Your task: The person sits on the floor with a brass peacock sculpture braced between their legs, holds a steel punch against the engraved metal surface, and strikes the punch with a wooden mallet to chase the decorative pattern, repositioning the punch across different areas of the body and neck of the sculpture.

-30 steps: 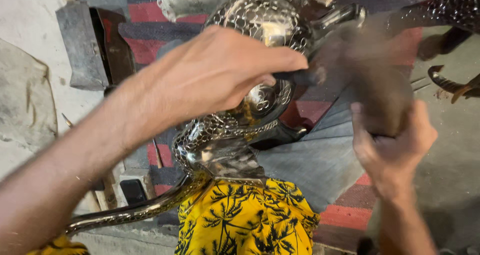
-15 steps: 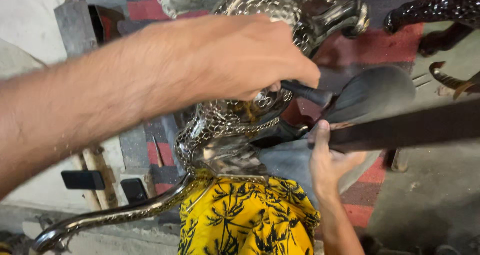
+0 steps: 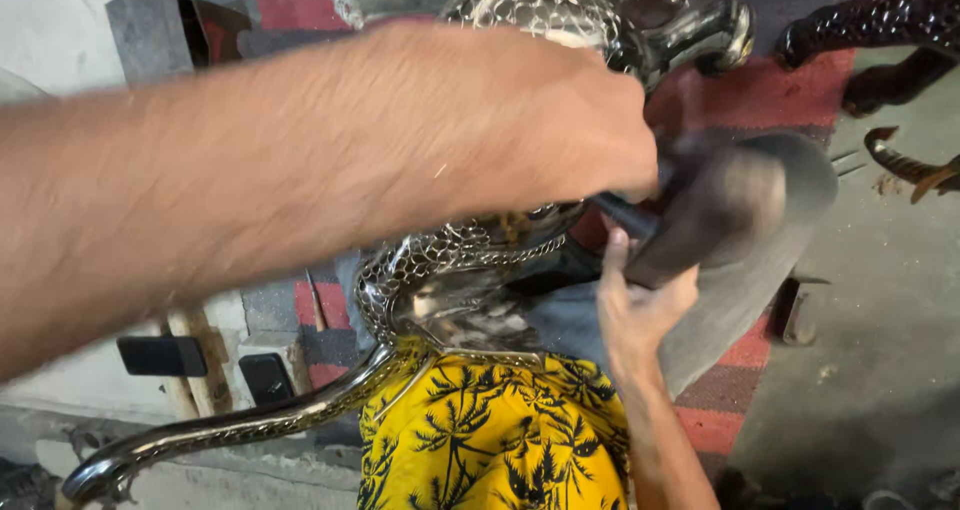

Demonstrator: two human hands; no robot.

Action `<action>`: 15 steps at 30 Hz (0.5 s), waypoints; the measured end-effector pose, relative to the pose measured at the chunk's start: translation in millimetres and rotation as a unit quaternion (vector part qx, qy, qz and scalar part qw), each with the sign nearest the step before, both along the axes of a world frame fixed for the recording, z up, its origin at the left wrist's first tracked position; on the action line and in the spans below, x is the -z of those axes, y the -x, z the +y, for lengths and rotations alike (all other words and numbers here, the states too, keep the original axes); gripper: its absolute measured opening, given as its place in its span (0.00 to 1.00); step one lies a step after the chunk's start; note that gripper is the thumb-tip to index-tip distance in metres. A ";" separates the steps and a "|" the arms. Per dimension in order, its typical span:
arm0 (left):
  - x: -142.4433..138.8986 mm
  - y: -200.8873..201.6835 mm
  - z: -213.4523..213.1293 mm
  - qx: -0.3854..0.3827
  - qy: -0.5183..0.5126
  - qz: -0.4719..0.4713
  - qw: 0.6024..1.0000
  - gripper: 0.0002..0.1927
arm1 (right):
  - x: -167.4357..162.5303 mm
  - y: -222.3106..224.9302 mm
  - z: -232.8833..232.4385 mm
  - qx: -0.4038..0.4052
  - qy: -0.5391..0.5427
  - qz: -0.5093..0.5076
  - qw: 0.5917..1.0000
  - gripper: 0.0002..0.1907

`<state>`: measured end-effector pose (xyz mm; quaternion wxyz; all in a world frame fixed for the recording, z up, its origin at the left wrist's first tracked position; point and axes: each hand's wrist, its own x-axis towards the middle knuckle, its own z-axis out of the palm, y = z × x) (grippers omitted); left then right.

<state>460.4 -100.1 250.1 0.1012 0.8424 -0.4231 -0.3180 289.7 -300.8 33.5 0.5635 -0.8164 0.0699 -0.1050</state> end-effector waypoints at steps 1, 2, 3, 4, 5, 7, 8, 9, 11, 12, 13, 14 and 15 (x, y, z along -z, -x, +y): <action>-2.6 3.0 0.0 -0.007 0.013 -0.005 1.000 0.21 | -1.3 -3.0 -3.7 -0.011 0.051 -0.012 0.999 0.13; -5.4 4.0 2.7 -0.036 0.052 -0.013 0.998 0.21 | -2.8 -6.4 -7.8 -0.010 0.005 0.002 1.000 0.12; -8.7 9.7 6.6 -0.070 0.097 -0.024 0.992 0.20 | -4.9 -10.0 -12.6 -0.013 -0.042 0.017 0.999 0.11; -10.9 15.4 11.7 -0.113 0.154 -0.031 0.981 0.20 | -7.3 -14.0 -17.3 -0.014 -0.087 0.032 0.996 0.11; -11.8 21.7 17.3 -0.170 0.210 -0.035 0.962 0.20 | -10.5 -18.9 -22.3 -0.017 -0.113 0.068 0.991 0.11; -7.4 36.4 27.8 -0.289 0.303 -0.044 0.907 0.20 | -18.0 -32.4 -31.3 -0.030 -0.166 0.134 0.976 0.12; -0.1 42.7 29.9 -0.334 0.332 -0.055 0.881 0.20 | -22.3 -40.8 -34.8 -0.052 -0.155 0.126 0.979 0.11; 9.0 48.7 30.6 -0.378 0.362 -0.065 0.850 0.21 | -28.1 -51.0 -40.6 -0.076 -0.142 0.118 0.980 0.10; 25.0 60.2 35.9 -0.421 0.380 -0.084 0.819 0.22 | -41.2 -65.6 -48.2 -0.131 -0.178 0.104 0.970 0.11; 31.3 64.3 39.3 -0.419 0.370 -0.097 0.823 0.22 | -47.9 -77.1 -54.1 -0.164 -0.228 0.094 0.955 0.13; 35.8 68.7 42.1 -0.418 0.358 -0.111 0.827 0.22 | -55.4 -86.4 -59.4 -0.196 -0.278 0.085 0.937 0.16; 40.2 69.3 44.9 -0.405 0.364 -0.107 0.832 0.22 | -63.8 -92.6 -64.9 -0.201 -0.243 0.096 0.944 0.16; 42.8 68.2 47.8 -0.389 0.373 -0.106 0.836 0.22 | -72.4 -100.0 -69.6 -0.205 -0.207 0.103 0.951 0.15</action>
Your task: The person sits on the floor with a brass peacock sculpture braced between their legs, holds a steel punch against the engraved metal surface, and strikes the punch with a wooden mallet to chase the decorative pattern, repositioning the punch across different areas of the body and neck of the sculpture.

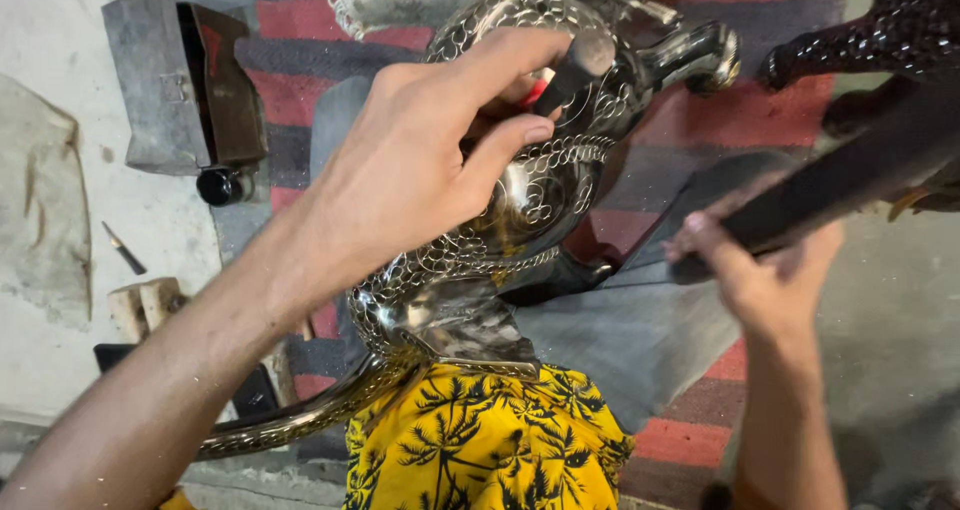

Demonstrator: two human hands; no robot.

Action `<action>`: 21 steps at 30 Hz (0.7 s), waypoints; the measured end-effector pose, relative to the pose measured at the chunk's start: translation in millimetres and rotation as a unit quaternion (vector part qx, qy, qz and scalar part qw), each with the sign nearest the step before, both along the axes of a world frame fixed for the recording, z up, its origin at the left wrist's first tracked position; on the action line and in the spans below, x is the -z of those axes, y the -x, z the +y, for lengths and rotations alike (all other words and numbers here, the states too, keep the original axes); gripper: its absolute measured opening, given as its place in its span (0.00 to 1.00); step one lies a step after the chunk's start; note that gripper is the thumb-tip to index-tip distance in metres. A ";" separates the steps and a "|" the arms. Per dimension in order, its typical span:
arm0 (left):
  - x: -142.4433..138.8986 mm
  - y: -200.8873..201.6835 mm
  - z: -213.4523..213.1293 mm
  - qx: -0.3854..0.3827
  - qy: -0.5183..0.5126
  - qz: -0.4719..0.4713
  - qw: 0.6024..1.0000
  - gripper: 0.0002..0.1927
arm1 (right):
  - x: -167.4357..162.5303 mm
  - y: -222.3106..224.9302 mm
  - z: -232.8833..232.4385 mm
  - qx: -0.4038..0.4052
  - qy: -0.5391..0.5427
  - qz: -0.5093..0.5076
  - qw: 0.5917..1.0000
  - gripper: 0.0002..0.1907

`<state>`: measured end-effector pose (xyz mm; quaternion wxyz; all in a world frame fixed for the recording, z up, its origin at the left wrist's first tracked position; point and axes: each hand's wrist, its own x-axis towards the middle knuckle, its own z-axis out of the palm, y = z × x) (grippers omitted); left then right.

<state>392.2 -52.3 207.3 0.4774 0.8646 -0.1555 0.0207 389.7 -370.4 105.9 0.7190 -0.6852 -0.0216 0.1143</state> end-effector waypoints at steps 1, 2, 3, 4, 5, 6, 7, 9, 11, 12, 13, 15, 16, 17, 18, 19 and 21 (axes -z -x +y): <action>1.0 1.3 0.8 0.012 0.005 -0.003 1.000 0.21 | -8.8 -6.0 -3.3 -0.012 0.038 0.002 0.999 0.14; 1.0 2.1 1.4 0.009 0.009 0.015 1.000 0.21 | -17.8 -12.3 -6.0 -0.036 0.061 -0.024 0.997 0.12; 0.3 1.6 2.2 0.009 0.009 0.029 0.999 0.21 | -25.2 -21.7 -5.9 -0.055 0.080 -0.056 0.994 0.11; -0.3 1.2 2.4 0.009 0.007 0.041 0.999 0.22 | -33.0 -28.6 -4.8 -0.074 0.121 -0.085 0.986 0.10; -0.9 0.4 2.4 0.013 -0.009 0.021 1.000 0.21 | -40.7 -35.6 -3.6 -0.091 0.160 -0.116 0.976 0.10; -0.8 0.1 2.3 0.017 -0.026 0.003 1.000 0.20 | -50.3 -40.5 -4.7 -0.109 0.220 -0.141 0.959 0.09; -0.5 -0.6 2.4 0.021 -0.043 -0.015 0.999 0.19 | -58.7 -45.5 -6.3 -0.115 0.247 -0.146 0.951 0.09; 1.7 -1.5 3.2 0.035 -0.064 -0.037 0.997 0.18 | -69.8 -53.4 -8.8 -0.119 0.269 -0.140 0.945 0.13; 4.2 -2.1 5.1 0.047 -0.079 -0.050 0.995 0.18 | -72.1 -57.2 -11.2 -0.097 0.272 -0.135 0.948 0.17; 5.0 -1.6 5.8 0.050 -0.083 -0.049 0.994 0.18 | -71.3 -57.9 -13.3 -0.081 0.279 -0.141 0.946 0.17; 5.7 -0.9 6.3 0.052 -0.088 -0.049 0.994 0.17 | -69.2 -60.0 -14.7 -0.082 0.293 -0.139 0.943 0.13; 6.2 1.6 5.7 0.039 -0.080 -0.050 0.995 0.17 | -66.0 -63.2 -18.1 -0.103 0.325 -0.125 0.932 0.07; 6.2 3.7 4.2 0.032 -0.076 -0.050 0.995 0.17 | -66.4 -64.9 -19.9 -0.125 0.344 -0.153 0.918 0.09; 6.2 6.8 2.6 0.019 -0.076 -0.047 0.996 0.18 | -67.6 -66.8 -20.1 -0.146 0.363 -0.181 0.902 0.10; 6.3 10.5 0.3 0.007 -0.076 -0.043 0.996 0.18 | -72.6 -70.7 -21.6 -0.167 0.381 -0.246 0.875 0.10; 7.2 13.2 -1.4 -0.005 -0.076 -0.042 0.996 0.19 | -76.8 -72.8 -20.1 -0.175 0.397 -0.283 0.856 0.12; 10.4 19.8 -5.1 -0.041 -0.056 -0.033 0.997 0.18 | -87.7 -77.4 -13.1 -0.174 0.424 -0.327 0.827 0.15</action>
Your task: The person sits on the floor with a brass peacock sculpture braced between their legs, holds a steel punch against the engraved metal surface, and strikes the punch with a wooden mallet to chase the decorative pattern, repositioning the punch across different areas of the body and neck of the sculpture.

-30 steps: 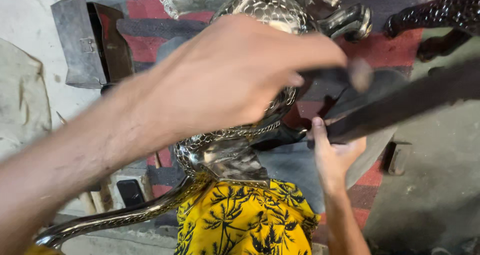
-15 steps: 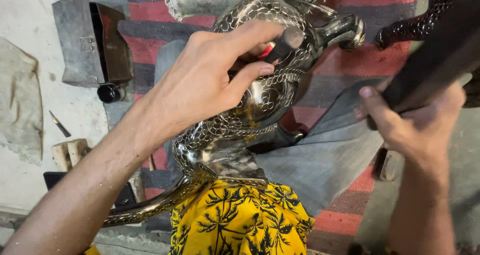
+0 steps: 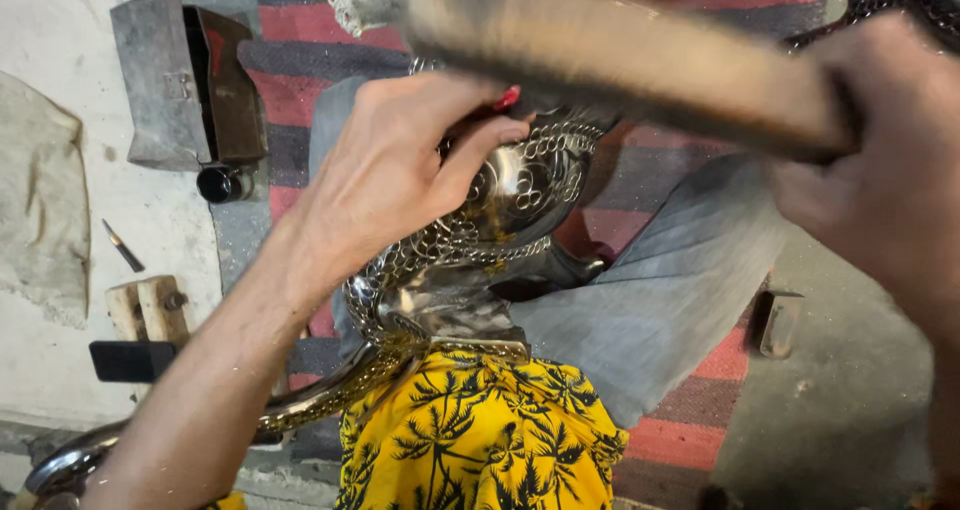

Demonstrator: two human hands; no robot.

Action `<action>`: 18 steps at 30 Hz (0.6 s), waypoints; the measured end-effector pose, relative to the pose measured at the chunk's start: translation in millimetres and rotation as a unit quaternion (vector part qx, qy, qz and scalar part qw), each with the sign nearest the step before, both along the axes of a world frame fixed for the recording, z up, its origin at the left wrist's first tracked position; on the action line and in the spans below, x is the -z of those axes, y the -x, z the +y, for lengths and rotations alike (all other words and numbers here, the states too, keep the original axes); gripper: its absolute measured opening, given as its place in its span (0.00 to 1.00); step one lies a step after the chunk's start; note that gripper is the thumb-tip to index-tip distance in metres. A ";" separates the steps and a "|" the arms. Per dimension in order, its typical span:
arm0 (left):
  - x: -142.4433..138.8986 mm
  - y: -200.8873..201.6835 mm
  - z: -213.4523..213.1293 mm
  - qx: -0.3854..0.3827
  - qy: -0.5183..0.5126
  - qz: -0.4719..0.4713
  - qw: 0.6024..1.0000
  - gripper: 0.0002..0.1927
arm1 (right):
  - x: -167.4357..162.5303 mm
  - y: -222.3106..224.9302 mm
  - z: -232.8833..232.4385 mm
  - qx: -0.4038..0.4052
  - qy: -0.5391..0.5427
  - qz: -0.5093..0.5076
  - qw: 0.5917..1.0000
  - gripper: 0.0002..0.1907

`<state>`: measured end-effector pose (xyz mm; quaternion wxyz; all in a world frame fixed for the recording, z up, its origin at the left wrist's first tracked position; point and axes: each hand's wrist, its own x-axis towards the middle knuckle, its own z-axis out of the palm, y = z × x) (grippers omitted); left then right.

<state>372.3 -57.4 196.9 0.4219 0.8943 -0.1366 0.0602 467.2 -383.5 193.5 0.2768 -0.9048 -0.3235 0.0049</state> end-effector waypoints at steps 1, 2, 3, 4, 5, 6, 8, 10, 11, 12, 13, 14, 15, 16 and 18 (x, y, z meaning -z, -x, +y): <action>2.4 4.0 -2.3 -0.018 0.012 0.005 1.000 0.17 | -4.4 -2.5 5.6 -0.013 -0.001 0.015 1.000 0.15; 5.7 7.2 -4.6 -0.034 0.007 -0.010 0.999 0.16 | -8.2 -5.3 11.5 -0.025 -0.001 0.030 0.999 0.15; 9.4 9.9 -6.4 -0.050 0.001 -0.027 0.998 0.16 | -9.8 -11.4 17.8 -0.055 -0.016 0.069 0.996 0.16; 13.5 12.6 -8.7 -0.068 0.008 -0.031 0.997 0.15 | -11.7 -14.8 21.5 -0.086 -0.032 0.109 0.990 0.19; 17.5 15.3 -10.9 -0.085 0.015 -0.035 0.996 0.15 | -12.5 -16.8 23.6 -0.069 -0.017 0.117 0.991 0.18; 21.6 17.6 -13.6 -0.104 0.035 -0.026 0.994 0.14 | -12.4 -17.3 23.9 -0.056 -0.007 0.121 0.991 0.18; 28.3 22.6 -18.3 -0.126 0.081 -0.025 0.988 0.13 | -9.7 -18.1 21.3 -0.054 0.003 0.111 0.992 0.19; 32.0 27.7 -22.1 -0.139 0.098 -0.039 0.985 0.13 | -6.6 -17.0 16.7 -0.060 0.002 0.091 0.994 0.19; 32.9 30.0 -23.8 -0.145 0.094 -0.044 0.984 0.13 | -6.2 -17.2 14.9 -0.065 0.006 0.083 0.994 0.19; 33.6 30.4 -24.6 -0.150 0.062 -0.053 0.985 0.12 | -6.7 -17.4 14.1 -0.071 0.010 0.072 0.995 0.19; 33.3 31.3 -26.0 -0.156 0.031 -0.059 0.986 0.12 | -9.3 -18.2 14.0 -0.073 0.015 0.068 0.995 0.19; 33.0 31.5 -26.4 -0.153 0.072 -0.053 0.984 0.12 | -12.3 -17.7 15.4 -0.122 0.070 0.000 0.990 0.20; 32.2 31.2 -26.9 -0.150 0.111 -0.050 0.981 0.12 | -17.4 -20.7 17.9 -0.181 0.149 -0.096 0.968 0.20; 31.3 30.8 -27.1 -0.149 0.108 -0.047 0.982 0.11 | -22.3 -21.0 22.0 -0.221 0.202 -0.183 0.936 0.20; 28.6 29.2 -25.6 -0.148 0.063 -0.044 0.986 0.10 | -37.0 -17.5 26.9 -0.181 0.186 -0.140 0.956 0.20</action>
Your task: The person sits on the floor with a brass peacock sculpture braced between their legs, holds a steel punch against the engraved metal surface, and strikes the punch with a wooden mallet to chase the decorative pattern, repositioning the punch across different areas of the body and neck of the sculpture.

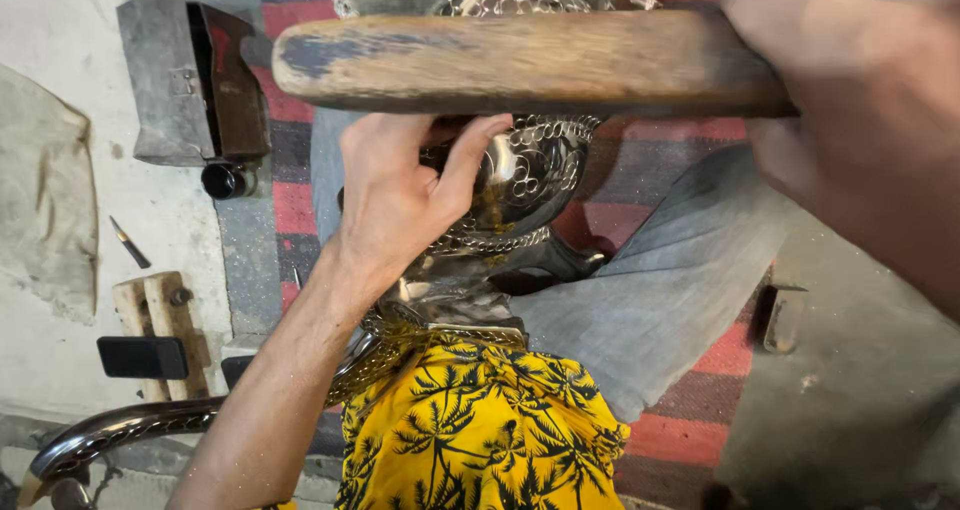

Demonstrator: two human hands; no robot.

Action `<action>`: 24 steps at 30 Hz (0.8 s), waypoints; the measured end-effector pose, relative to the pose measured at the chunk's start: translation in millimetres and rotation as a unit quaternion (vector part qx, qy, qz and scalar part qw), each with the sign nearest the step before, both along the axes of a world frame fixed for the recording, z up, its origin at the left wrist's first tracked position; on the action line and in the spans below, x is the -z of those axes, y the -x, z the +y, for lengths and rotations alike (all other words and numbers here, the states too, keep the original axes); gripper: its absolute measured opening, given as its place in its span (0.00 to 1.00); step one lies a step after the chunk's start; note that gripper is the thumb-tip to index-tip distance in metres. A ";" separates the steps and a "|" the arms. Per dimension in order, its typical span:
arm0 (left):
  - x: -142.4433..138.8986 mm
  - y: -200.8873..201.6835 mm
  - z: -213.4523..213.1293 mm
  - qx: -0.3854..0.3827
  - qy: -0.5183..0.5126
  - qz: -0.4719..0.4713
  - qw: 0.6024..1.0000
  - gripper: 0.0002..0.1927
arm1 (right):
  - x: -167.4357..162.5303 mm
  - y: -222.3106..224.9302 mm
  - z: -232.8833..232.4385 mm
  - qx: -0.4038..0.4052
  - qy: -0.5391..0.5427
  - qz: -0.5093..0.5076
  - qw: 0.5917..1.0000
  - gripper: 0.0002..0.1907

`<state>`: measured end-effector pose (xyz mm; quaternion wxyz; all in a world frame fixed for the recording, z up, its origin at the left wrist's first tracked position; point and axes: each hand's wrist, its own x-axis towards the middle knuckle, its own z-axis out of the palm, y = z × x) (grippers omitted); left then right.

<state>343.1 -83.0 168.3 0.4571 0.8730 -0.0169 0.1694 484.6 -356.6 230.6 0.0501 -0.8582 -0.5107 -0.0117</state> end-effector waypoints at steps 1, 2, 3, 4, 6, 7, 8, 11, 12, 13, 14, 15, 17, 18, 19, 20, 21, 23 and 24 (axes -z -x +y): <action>-1.3 -1.2 0.7 0.000 -0.041 0.008 0.999 0.09 | -7.1 5.3 1.6 0.054 -0.037 0.070 0.995 0.19; -2.7 -1.5 0.8 0.008 -0.018 0.002 1.000 0.10 | -13.8 11.6 2.0 0.108 -0.082 0.135 0.981 0.18; -3.8 -2.6 1.4 0.014 0.003 -0.007 1.000 0.12 | -17.5 15.8 4.2 0.147 -0.117 0.195 0.963 0.18; -5.3 -3.6 2.7 0.016 0.022 -0.017 0.999 0.13 | -18.4 18.2 7.2 0.154 -0.143 0.219 0.953 0.17; -9.2 -4.0 5.8 0.036 -0.078 -0.021 0.996 0.13 | -16.5 22.9 12.7 0.144 -0.185 0.232 0.944 0.16; -10.6 -7.2 8.3 0.049 -0.130 -0.029 0.990 0.13 | -13.7 23.7 15.6 0.128 -0.205 0.214 0.947 0.15; -12.3 -10.2 10.8 0.066 -0.108 -0.023 0.992 0.13 | -11.4 24.3 17.1 0.113 -0.223 0.196 0.948 0.14; -19.7 -15.9 15.8 0.108 -0.077 -0.007 0.991 0.12 | -7.6 27.1 15.2 0.100 -0.176 0.125 0.971 0.12; -22.8 -18.6 17.5 0.124 -0.098 -0.008 0.987 0.12 | -7.7 28.0 11.6 0.122 -0.103 0.081 0.984 0.13; -25.5 -21.4 18.3 0.141 -0.120 -0.012 0.983 0.12 | -6.9 30.3 7.7 0.132 -0.102 0.079 0.983 0.14; -28.8 -24.5 19.1 0.161 -0.107 -0.003 0.981 0.13 | -5.6 32.0 2.8 0.142 -0.102 0.076 0.982 0.14; -31.9 -28.0 20.1 0.182 -0.091 0.007 0.979 0.14 | -3.1 36.2 -2.5 0.141 -0.169 0.117 0.968 0.14; -38.2 -34.4 21.7 0.209 -0.092 0.014 0.973 0.15 | 12.2 37.6 -7.8 0.163 -0.239 0.159 0.944 0.14; -40.7 -39.0 23.0 0.222 -0.106 0.014 0.969 0.15 | 24.7 38.1 -7.8 0.195 -0.241 0.162 0.937 0.15; -42.7 -43.8 23.7 0.238 -0.121 0.012 0.964 0.15 | 35.2 39.2 -10.4 0.208 -0.248 0.148 0.935 0.15; -44.8 -48.3 25.2 0.252 -0.131 0.034 0.958 0.16 | 46.2 39.9 -12.4 0.220 -0.254 0.135 0.932 0.16; -46.8 -52.8 26.5 0.268 -0.138 0.055 0.952 0.17 | 56.3 45.0 -14.4 0.213 -0.263 0.108 0.935 0.17; -48.3 -61.3 25.2 0.301 -0.144 0.059 0.941 0.19 | 73.0 58.3 -17.2 0.227 -0.306 0.132 0.915 0.15; -49.5 -66.6 25.6 0.317 -0.147 0.041 0.936 0.20 | 82.8 66.8 -12.7 0.244 -0.345 0.182 0.888 0.12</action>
